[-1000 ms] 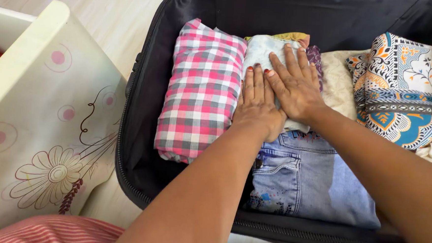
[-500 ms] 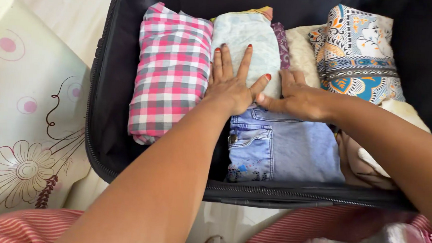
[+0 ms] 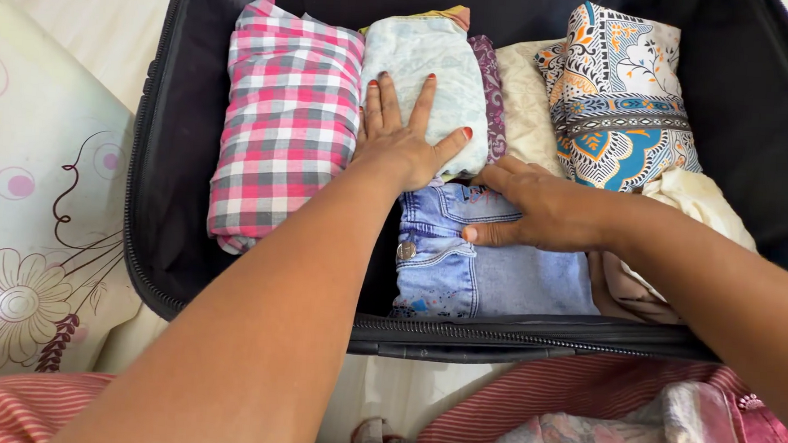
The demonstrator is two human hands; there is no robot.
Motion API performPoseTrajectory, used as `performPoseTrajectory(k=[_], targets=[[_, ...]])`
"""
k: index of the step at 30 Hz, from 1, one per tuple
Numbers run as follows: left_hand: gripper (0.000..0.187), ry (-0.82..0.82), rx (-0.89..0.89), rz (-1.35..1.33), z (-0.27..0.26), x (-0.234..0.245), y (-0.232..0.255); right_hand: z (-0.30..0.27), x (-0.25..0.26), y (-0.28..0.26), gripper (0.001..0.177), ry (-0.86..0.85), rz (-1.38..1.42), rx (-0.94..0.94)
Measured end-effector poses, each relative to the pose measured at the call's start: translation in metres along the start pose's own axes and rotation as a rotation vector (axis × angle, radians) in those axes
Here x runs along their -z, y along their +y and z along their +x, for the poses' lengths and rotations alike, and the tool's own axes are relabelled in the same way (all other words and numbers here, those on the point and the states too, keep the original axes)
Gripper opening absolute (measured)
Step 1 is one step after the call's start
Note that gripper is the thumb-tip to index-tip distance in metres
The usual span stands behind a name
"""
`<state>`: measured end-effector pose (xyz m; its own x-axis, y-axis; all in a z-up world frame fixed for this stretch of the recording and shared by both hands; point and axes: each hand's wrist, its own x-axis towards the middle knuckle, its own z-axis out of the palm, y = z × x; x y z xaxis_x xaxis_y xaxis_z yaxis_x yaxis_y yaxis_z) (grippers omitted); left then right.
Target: The person folds various clothing items and places them into an open suitcase. They retrieve clothes from a nearby drawer, fold them, and arrange them neatly inside the suitcase.
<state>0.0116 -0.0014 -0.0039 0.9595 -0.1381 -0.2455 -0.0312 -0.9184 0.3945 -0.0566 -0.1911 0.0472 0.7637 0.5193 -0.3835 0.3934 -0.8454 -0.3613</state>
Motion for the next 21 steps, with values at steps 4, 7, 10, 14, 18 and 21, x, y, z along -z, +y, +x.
performPoseTrajectory(k=[4, 7, 10, 14, 18, 21], targets=[[0.097, -0.001, 0.039, 0.079, -0.001, 0.001, 0.006, -0.013, -0.009, -0.001, 0.085, 0.036, -0.053, 0.062], [0.097, -0.031, 0.075, 0.121, -0.005, 0.006, 0.012, -0.011, -0.014, 0.002, 0.079, 0.052, -0.063, 0.055], [0.098, -0.037, 0.067, 0.148, -0.011, 0.011, 0.019, -0.005, -0.012, 0.009, 0.08, 0.148, 0.026, 0.237], [0.095, 0.005, 0.055, 0.115, -0.015, 0.016, 0.02, -0.001, 0.0, 0.007, 0.049, 0.212, 0.237, -0.119], [0.08, 0.084, -0.099, 0.17, -0.008, 0.02, 0.024, 0.008, 0.002, -0.007, 0.05, 0.489, 0.089, -0.074], [0.068, 0.102, -0.233, 0.219, -0.005, 0.023, 0.02, 0.008, -0.005, -0.017, 0.049, 0.514, -0.019, 0.101]])
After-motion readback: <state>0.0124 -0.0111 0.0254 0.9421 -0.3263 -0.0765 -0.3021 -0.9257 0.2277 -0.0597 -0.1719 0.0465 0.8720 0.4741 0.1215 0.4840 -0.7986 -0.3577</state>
